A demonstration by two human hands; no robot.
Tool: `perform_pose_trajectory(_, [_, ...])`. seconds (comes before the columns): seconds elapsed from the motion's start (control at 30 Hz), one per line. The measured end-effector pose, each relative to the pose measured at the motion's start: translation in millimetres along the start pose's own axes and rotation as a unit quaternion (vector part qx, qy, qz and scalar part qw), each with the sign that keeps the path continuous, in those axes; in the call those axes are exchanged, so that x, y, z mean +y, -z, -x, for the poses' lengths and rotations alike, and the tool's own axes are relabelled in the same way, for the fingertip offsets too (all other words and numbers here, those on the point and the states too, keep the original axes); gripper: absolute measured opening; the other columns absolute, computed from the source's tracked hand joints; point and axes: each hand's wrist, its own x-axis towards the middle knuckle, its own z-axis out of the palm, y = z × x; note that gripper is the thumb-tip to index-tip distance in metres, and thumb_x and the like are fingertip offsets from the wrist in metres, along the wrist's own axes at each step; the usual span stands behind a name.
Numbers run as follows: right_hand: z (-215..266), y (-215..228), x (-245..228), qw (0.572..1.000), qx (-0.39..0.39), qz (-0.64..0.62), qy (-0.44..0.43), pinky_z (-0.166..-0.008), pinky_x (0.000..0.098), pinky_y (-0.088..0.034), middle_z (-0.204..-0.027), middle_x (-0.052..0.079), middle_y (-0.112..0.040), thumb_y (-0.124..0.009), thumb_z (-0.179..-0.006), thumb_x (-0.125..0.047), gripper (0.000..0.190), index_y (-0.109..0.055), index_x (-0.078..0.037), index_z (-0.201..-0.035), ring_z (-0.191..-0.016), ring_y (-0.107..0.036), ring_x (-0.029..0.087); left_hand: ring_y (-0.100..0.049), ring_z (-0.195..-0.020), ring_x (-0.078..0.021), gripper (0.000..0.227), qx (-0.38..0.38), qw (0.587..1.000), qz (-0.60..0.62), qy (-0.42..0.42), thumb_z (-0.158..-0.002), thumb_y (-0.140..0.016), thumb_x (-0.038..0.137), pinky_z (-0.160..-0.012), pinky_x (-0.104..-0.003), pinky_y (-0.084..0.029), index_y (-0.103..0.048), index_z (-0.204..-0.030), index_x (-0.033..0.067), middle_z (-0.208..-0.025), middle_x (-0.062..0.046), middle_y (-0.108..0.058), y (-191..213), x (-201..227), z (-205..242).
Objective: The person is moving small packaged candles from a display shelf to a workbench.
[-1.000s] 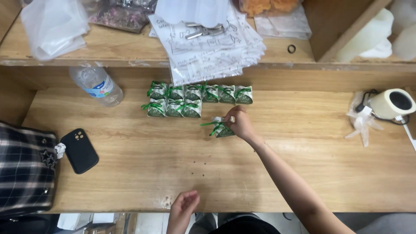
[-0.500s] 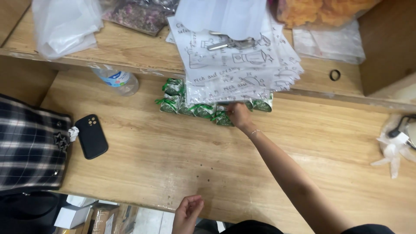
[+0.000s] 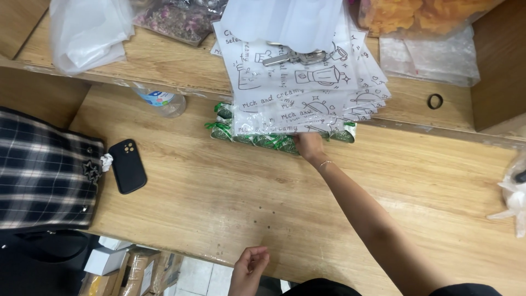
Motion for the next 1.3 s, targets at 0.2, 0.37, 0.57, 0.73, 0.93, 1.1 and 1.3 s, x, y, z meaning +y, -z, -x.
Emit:
perform_pose_trajectory(0.2, [6.1,32.9,-19.1,0.998,-0.009,0.03,0.048,-0.086,0.047,-0.055,-0.124,0.019,-0.063,-0.078,-0.079,-0.013,0.032,-0.068,-0.005,-0.108,-0.113,-0.061,0.039,-0.066,-0.09,-0.0125,0.03,0.007,1.0,-0.005,-0.028,-0.093,-0.071,0.024,-0.086,-0.027,-0.056,-0.07,-0.118,0.0069,-0.1,-0.005,-0.071,4.8,-12.9,-2.5])
perform_pose_trajectory(0.37, [57.1,91.4,-64.2,0.997,0.042,-0.017,0.058,-0.094,0.0484,-0.051,-0.123,0.019,-0.059,-0.079,-0.078,-0.013,0.045,-0.066,-0.005,-0.12,-0.121,-0.052,0.04,-0.066,-0.093,-0.0109,0.029,0.018,0.998,0.017,-0.052,-0.094,-0.069,0.025,-0.086,-0.026,-0.054,-0.07,-0.116,0.0065,-0.101,-0.003,-0.072,0.8,8.2,17.5])
perform_pose_trajectory(0.57, [138.4,122.0,-93.6,0.982,-0.026,-0.173,0.075,-0.085,0.0412,-0.055,-0.114,0.015,-0.066,-0.076,-0.083,-0.01,0.024,-0.071,-0.007,-0.106,-0.107,-0.063,0.034,-0.066,-0.095,-0.0103,0.027,0.057,0.991,0.056,-0.107,-0.095,-0.069,0.024,-0.085,-0.024,-0.053,-0.069,-0.115,0.0066,-0.103,-0.002,-0.074,7.3,21.2,28.0])
perform_pose_trajectory(0.73, [163.9,108.6,-109.8,0.97,-0.063,-0.185,0.147,-0.071,0.036,-0.058,-0.103,0.009,-0.072,-0.08,-0.08,-0.01,0.016,-0.075,-0.008,-0.095,-0.097,-0.066,0.028,-0.066,-0.093,-0.01,0.024,0.119,0.979,0.098,-0.136,-0.094,-0.07,0.02,-0.083,-0.024,-0.053,-0.069,-0.113,0.0065,-0.101,-0.002,-0.073,9.6,9.5,38.1])
perform_pose_trajectory(0.93, [174.7,77.8,-142.8,0.93,-0.178,-0.293,0.129,-0.067,0.0317,-0.062,-0.101,0.008,-0.074,-0.072,-0.087,-0.01,0.018,-0.071,-0.008,-0.105,-0.088,-0.075,0.019,-0.065,-0.089,-0.0114,0.021,0.211,0.948,0.169,-0.167,-0.094,-0.069,0.015,-0.08,-0.026,-0.053,-0.071,-0.112,0.004,-0.099,-0.004,-0.073,10.2,-19.7,59.2])
perform_pose_trajectory(1.1, [192.8,83.8,-206.9,0.888,-0.342,-0.254,0.173,-0.069,0.0309,-0.059,-0.09,0.005,-0.078,-0.07,-0.092,-0.011,0.012,-0.074,-0.008,-0.103,-0.083,-0.074,0.016,-0.072,-0.095,-0.0133,0.022,0.263,0.916,0.262,-0.155,-0.094,-0.067,0.014,-0.085,-0.027,-0.055,-0.068,-0.113,0.0038,-0.101,-0.005,-0.076,15.0,-47.2,93.2])
perform_pose_trajectory(1.3, [235.2,79.7,-273.9,0.844,-0.409,-0.256,0.234,-0.066,0.0282,-0.059,-0.086,-0.001,-0.079,-0.07,-0.091,-0.012,0.013,-0.074,-0.009,-0.102,-0.079,-0.075,0.011,-0.071,-0.095,-0.0139,0.022,0.35,0.871,0.3,-0.168,-0.093,-0.067,0.01,-0.085,-0.028,-0.055,-0.069,-0.114,0.0034,-0.103,-0.006,-0.076,23.2,-96.5,144.5])
